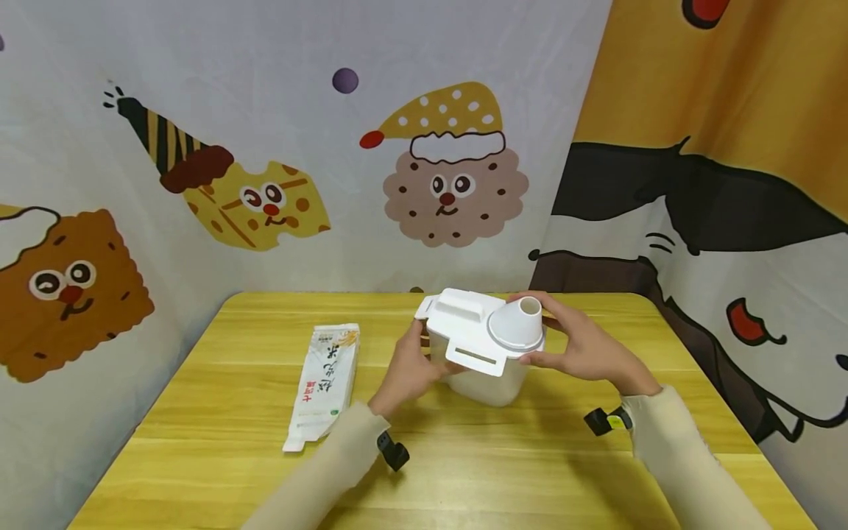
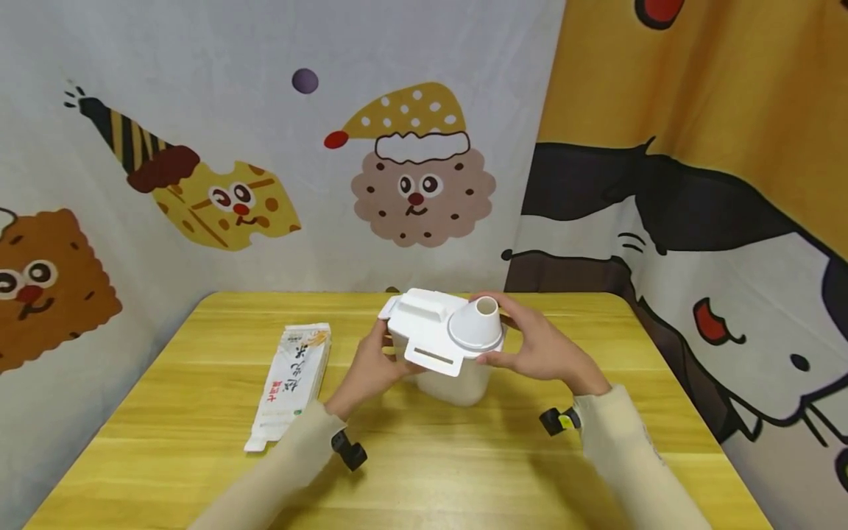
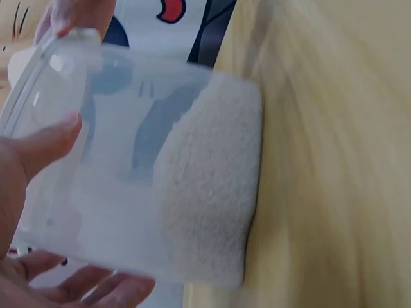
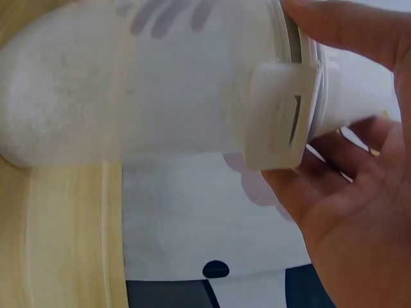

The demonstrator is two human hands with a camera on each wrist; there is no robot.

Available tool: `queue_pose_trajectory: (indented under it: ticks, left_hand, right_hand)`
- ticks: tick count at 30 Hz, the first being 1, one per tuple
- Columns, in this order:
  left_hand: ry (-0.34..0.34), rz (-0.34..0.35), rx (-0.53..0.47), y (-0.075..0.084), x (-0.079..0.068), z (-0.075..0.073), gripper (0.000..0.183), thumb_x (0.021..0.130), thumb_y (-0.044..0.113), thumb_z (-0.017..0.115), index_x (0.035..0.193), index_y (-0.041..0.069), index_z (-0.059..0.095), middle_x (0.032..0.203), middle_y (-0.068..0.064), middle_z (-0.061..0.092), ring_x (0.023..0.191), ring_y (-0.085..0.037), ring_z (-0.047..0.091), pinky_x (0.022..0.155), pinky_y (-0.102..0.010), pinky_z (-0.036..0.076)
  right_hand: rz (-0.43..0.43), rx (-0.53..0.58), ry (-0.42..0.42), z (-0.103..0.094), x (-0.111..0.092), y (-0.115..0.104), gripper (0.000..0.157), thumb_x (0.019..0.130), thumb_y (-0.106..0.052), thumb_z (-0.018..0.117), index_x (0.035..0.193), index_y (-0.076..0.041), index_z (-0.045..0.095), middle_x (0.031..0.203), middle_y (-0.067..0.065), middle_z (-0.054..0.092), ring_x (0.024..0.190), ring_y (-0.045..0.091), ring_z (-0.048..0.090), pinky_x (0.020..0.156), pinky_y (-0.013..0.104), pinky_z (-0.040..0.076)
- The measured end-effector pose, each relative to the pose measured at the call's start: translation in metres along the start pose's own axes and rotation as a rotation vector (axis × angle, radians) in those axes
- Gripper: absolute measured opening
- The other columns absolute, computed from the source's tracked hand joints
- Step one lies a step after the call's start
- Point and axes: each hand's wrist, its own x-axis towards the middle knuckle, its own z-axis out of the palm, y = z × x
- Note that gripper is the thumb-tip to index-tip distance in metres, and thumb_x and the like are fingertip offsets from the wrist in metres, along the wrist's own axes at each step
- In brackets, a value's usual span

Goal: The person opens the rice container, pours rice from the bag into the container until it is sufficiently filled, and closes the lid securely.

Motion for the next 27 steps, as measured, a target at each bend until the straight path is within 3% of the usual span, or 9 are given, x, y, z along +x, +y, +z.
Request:
queue_pose_trajectory:
  ticks: [4, 10, 12, 17, 23, 27]
  left_hand:
    - [0.055, 0.002, 0.0, 0.003, -0.008, 0.008, 0.085, 0.074, 0.041, 0.093, 0.143, 0.025, 0.044, 0.131, 0.004, 0.058, 0.114, -0.02, 0.057, 0.089, -0.039, 0.058]
    - [0.127, 0.02, -0.025, 0.012, -0.019, 0.018, 0.082, 0.078, 0.042, 0.09, 0.143, 0.023, 0.044, 0.131, 0.0, 0.057, 0.118, -0.027, 0.058, 0.096, -0.047, 0.057]
    - [0.146, 0.019, -0.034, 0.015, -0.021, 0.021, 0.082, 0.079, 0.042, 0.089, 0.144, 0.022, 0.043, 0.131, -0.003, 0.057, 0.119, -0.031, 0.059, 0.096, -0.049, 0.057]
    - [0.187, 0.009, -0.038, 0.017, -0.024, 0.026, 0.085, 0.078, 0.046, 0.089, 0.145, 0.023, 0.042, 0.13, -0.003, 0.056, 0.116, -0.03, 0.058, 0.093, -0.047, 0.058]
    - [0.143, -0.015, -0.065, 0.012, -0.023, 0.02, 0.081, 0.08, 0.042, 0.089, 0.143, 0.021, 0.043, 0.132, -0.005, 0.056, 0.118, -0.03, 0.058, 0.093, -0.044, 0.06]
    - [0.069, -0.05, -0.114, 0.006, -0.018, 0.008, 0.073, 0.082, 0.034, 0.088, 0.14, 0.016, 0.048, 0.134, -0.009, 0.057, 0.12, -0.029, 0.057, 0.092, -0.041, 0.06]
  right_hand:
    - [0.003, 0.056, -0.044, -0.006, 0.004, 0.006, 0.085, 0.08, -0.026, 0.09, 0.151, -0.021, 0.044, 0.15, -0.007, 0.053, 0.138, 0.001, 0.047, 0.115, 0.051, 0.044]
    - [-0.012, 0.114, -0.093, -0.014, 0.011, 0.013, 0.087, 0.078, -0.02, 0.091, 0.151, -0.018, 0.044, 0.149, -0.006, 0.054, 0.138, 0.004, 0.049, 0.117, 0.024, 0.04]
    - [-0.018, 0.132, -0.107, -0.016, 0.013, 0.016, 0.087, 0.078, -0.019, 0.091, 0.152, -0.017, 0.044, 0.149, -0.005, 0.054, 0.139, 0.005, 0.049, 0.118, 0.029, 0.041]
    - [-0.006, 0.17, -0.133, -0.02, 0.016, 0.019, 0.087, 0.078, -0.018, 0.09, 0.152, -0.018, 0.044, 0.15, -0.005, 0.053, 0.139, 0.005, 0.049, 0.118, 0.056, 0.039]
    - [0.018, 0.129, -0.118, -0.019, 0.015, 0.015, 0.088, 0.078, -0.018, 0.09, 0.152, -0.02, 0.044, 0.149, -0.008, 0.053, 0.138, 0.005, 0.05, 0.118, 0.038, 0.041]
    - [0.058, 0.071, -0.077, -0.016, 0.011, 0.008, 0.086, 0.081, -0.021, 0.088, 0.153, -0.027, 0.041, 0.151, -0.008, 0.052, 0.139, 0.007, 0.047, 0.121, 0.054, 0.037]
